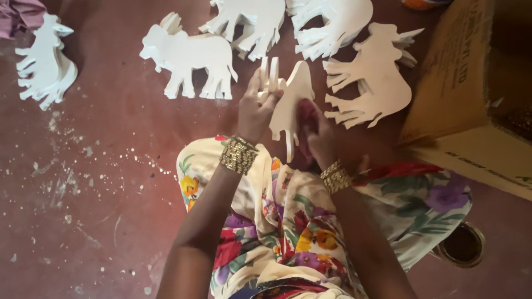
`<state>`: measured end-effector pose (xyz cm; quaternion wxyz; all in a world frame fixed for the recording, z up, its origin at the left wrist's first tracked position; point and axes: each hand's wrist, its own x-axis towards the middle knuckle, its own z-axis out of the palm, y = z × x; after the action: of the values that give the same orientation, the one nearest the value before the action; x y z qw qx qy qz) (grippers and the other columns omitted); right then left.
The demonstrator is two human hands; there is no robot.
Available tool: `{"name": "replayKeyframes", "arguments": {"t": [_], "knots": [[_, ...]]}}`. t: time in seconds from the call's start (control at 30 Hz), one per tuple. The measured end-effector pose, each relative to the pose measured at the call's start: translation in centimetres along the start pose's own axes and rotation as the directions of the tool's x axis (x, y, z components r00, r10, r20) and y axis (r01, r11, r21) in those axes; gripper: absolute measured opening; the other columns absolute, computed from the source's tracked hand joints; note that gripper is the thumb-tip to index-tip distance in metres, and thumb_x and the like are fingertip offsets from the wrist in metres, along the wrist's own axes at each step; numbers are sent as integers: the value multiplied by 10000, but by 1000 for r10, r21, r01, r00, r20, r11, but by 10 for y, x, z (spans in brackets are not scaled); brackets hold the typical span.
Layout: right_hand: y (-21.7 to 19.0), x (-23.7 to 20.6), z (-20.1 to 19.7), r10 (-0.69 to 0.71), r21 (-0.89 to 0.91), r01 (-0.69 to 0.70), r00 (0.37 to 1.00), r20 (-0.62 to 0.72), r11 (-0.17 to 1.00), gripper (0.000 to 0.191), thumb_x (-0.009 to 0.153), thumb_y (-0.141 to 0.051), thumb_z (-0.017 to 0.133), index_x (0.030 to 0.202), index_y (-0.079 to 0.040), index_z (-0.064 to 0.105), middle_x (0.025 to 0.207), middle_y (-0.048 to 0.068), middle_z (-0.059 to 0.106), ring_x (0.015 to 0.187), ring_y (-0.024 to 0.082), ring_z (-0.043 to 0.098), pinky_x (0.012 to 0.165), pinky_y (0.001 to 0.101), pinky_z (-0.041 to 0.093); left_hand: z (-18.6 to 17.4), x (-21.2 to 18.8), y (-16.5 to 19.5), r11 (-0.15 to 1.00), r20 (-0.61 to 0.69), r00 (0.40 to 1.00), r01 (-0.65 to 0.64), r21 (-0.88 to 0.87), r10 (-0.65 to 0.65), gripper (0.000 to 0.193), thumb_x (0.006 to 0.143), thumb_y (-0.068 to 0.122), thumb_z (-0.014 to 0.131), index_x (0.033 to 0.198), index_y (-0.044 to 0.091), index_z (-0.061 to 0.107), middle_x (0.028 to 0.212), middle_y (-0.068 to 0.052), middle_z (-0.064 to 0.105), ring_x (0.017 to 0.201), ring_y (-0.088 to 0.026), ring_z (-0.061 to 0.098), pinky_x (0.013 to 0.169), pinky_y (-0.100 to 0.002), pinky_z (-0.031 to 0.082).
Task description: The person sits on the floor and wipes white wooden animal-shaped cutouts one at a time with a maroon cloth, turning each piece to wipe its surfaces, then sets the wiped piece on a pile with the others.
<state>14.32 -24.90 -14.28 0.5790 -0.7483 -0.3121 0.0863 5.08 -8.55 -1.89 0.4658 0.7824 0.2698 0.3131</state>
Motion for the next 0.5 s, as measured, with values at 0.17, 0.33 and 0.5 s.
{"name": "replayKeyframes", "arguments": {"t": [0.17, 0.33, 0.5], "knots": [[-12, -58, 16, -54, -155, 96, 966, 253, 983, 739, 708, 34, 671, 1423, -45, 500, 1297, 223, 587, 1120, 400, 648, 919, 444, 549, -3, 0, -11, 997, 63, 997, 48, -63, -44, 723, 907, 286, 779, 1493, -9, 474, 1077, -174, 768, 911, -148, 742, 742, -285, 600], [-15, -77, 8, 59, -445, 204, 858, 510, 872, 486, 799, -83, 831, 1227, -71, 600, 1188, 188, 640, 1003, 369, 674, 808, 444, 557, -22, 13, -21, 968, 104, 995, 34, -247, -9, 748, 902, 277, 801, 1477, -55, 456, 1171, -154, 759, 970, -156, 758, 787, -280, 631], [-50, -53, -29, 172, 155, -247, 907, 384, 956, 408, 740, -43, 819, 1109, -6, 648, 1000, 96, 683, 937, 202, 688, 777, 354, 613, -31, 18, -23, 992, -13, 999, -49, -114, 48, 698, 928, 287, 787, 1458, -58, 492, 1187, -178, 755, 1027, -161, 744, 859, -291, 598]]}}
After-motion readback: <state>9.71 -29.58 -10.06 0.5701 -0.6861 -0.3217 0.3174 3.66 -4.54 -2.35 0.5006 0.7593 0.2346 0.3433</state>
